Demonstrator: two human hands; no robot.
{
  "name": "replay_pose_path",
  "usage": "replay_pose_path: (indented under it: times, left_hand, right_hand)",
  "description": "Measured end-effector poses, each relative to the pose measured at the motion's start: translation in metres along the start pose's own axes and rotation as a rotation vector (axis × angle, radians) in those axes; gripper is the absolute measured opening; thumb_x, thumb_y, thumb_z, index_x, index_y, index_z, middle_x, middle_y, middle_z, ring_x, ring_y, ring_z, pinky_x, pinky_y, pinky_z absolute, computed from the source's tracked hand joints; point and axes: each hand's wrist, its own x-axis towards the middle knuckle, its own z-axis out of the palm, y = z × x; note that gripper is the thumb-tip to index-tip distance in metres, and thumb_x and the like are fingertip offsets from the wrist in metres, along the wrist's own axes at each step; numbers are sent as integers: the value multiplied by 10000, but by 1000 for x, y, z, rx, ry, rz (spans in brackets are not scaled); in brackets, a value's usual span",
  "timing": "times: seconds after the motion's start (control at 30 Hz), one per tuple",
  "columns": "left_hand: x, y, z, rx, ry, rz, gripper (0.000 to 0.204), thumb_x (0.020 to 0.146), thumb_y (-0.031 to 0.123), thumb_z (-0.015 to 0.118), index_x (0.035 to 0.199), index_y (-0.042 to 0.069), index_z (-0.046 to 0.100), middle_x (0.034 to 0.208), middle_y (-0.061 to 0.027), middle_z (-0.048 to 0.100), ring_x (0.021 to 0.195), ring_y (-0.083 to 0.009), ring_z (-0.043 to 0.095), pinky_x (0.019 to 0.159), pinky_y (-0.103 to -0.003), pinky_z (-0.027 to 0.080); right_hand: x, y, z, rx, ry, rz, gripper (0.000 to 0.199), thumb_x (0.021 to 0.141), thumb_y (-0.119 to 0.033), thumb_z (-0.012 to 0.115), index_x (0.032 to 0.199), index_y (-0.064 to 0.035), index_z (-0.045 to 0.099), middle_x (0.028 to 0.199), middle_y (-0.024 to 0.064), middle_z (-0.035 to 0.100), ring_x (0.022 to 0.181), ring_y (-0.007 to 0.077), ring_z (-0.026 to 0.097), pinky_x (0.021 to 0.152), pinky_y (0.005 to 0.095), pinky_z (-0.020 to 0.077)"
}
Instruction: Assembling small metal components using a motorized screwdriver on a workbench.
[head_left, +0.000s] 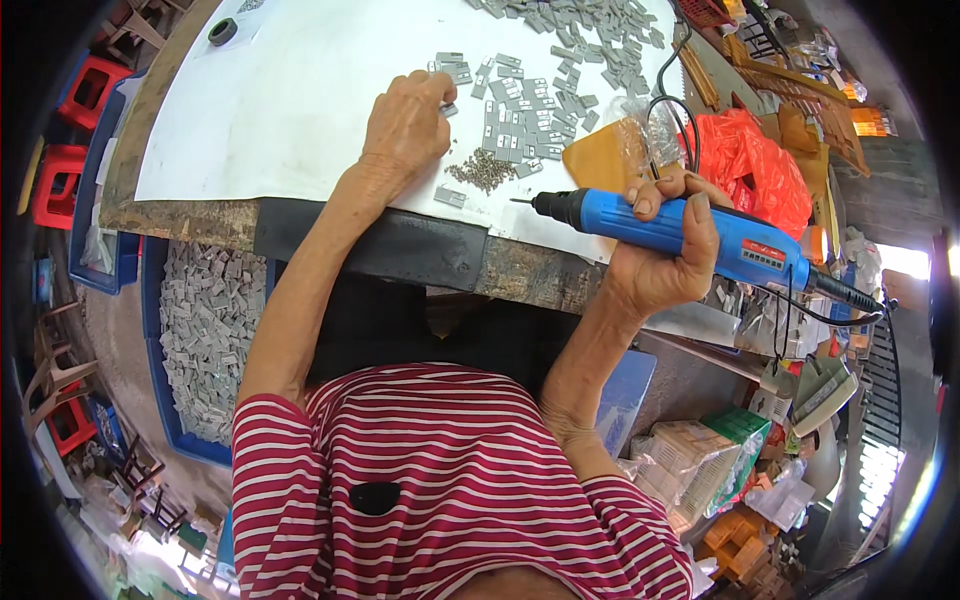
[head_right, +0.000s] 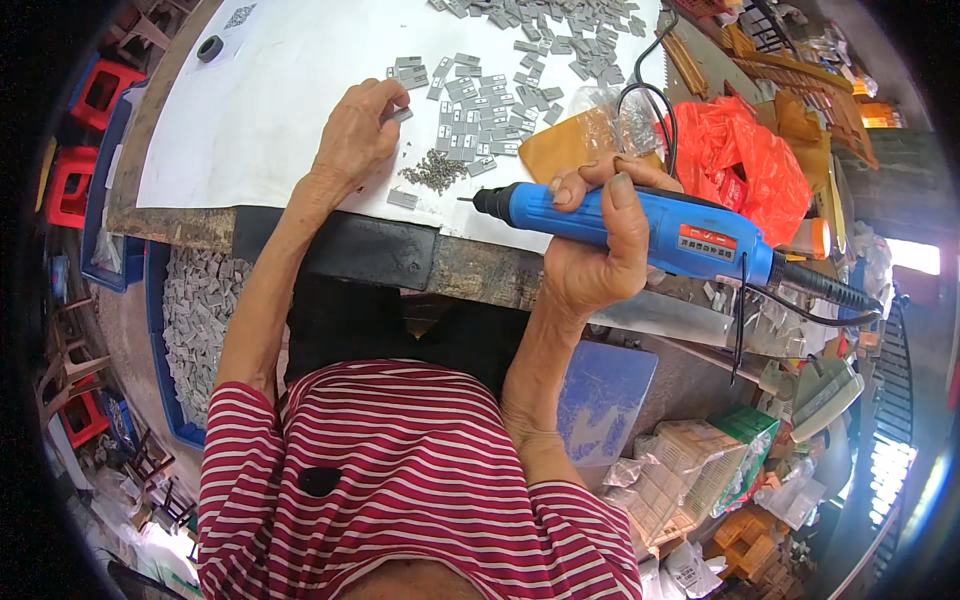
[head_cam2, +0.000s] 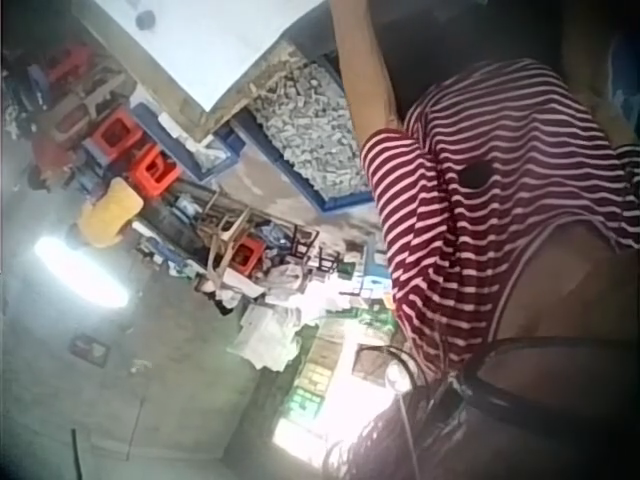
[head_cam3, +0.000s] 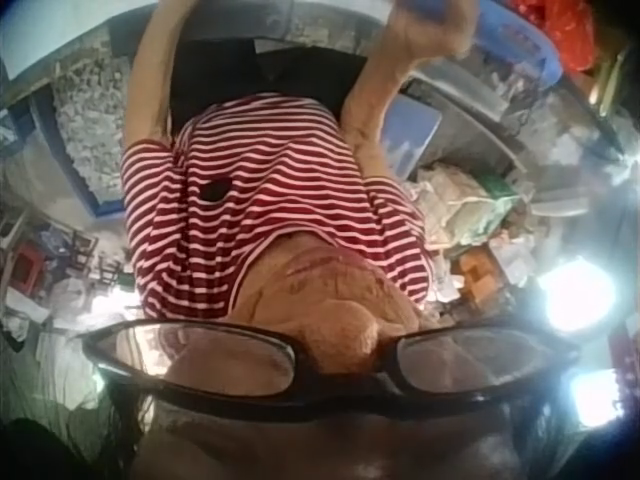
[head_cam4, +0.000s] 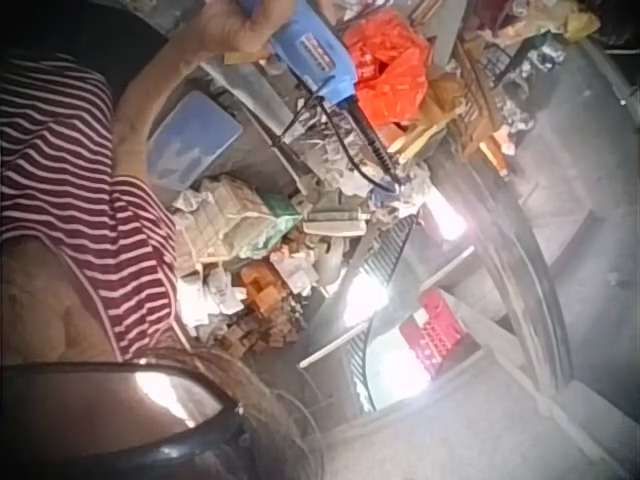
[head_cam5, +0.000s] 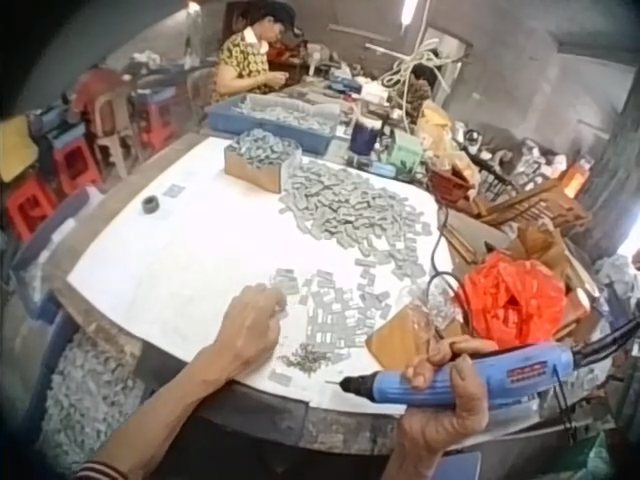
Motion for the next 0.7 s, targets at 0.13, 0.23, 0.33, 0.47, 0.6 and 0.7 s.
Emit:
replay_pose_path:
  times: [0.13, 0.23, 0.33, 0.47, 0.6, 0.7]
  left_hand:
    - [-9, -1, -10, -31, -15, -12, 204, 678, 1, 476, 870, -2, 546, 729, -120, 526, 736, -265, 514, 722, -363, 421]
    - [-17, 2, -17, -43, -31, -39, 189, 686, 9, 472, 858, -12, 549, 725, -127, 525, 733, -267, 513, 714, -363, 417]
    - [-27, 7, -25, -120, -45, -59, 184, 686, 5, 470, 849, -17, 552, 723, -135, 523, 729, -268, 512, 709, -366, 413]
    - [-41, -2, -24, -125, 31, -44, 161, 710, 19, 493, 854, -16, 558, 726, -139, 523, 726, -269, 511, 693, -366, 410]
    - [-44, 5, -24, -167, 64, -56, 131, 731, 53, 541, 846, -6, 559, 739, -125, 523, 732, -265, 502, 688, -354, 404]
    - [-41, 10, -21, -113, 69, -12, 130, 716, 64, 573, 832, 7, 558, 744, -112, 518, 739, -257, 493, 696, -349, 399]
  right_hand:
    - [-1, 1, 5, -3, -42, -1, 226, 754, -52, 562, 965, 17, 518, 759, 162, 572, 535, 214, 530, 553, 366, 441]
    - [-2, 3, 11, 0, -67, 2, 230, 754, -51, 554, 969, 20, 514, 760, 164, 568, 541, 213, 532, 558, 367, 445]
    - [-1, 4, 15, -44, -119, -7, 240, 751, -51, 554, 975, 24, 510, 761, 167, 568, 545, 215, 533, 564, 365, 450]
    - [-4, 10, 23, -98, -173, 40, 239, 782, -121, 534, 978, 14, 541, 797, 138, 537, 592, 204, 514, 659, 373, 377]
    - [-5, 16, 26, -113, -182, 55, 247, 778, -118, 534, 990, 7, 536, 801, 136, 536, 594, 204, 514, 667, 372, 372]
    - [-4, 17, 27, -114, -201, 58, 250, 777, -122, 539, 995, 0, 532, 806, 135, 536, 592, 203, 510, 669, 371, 368]
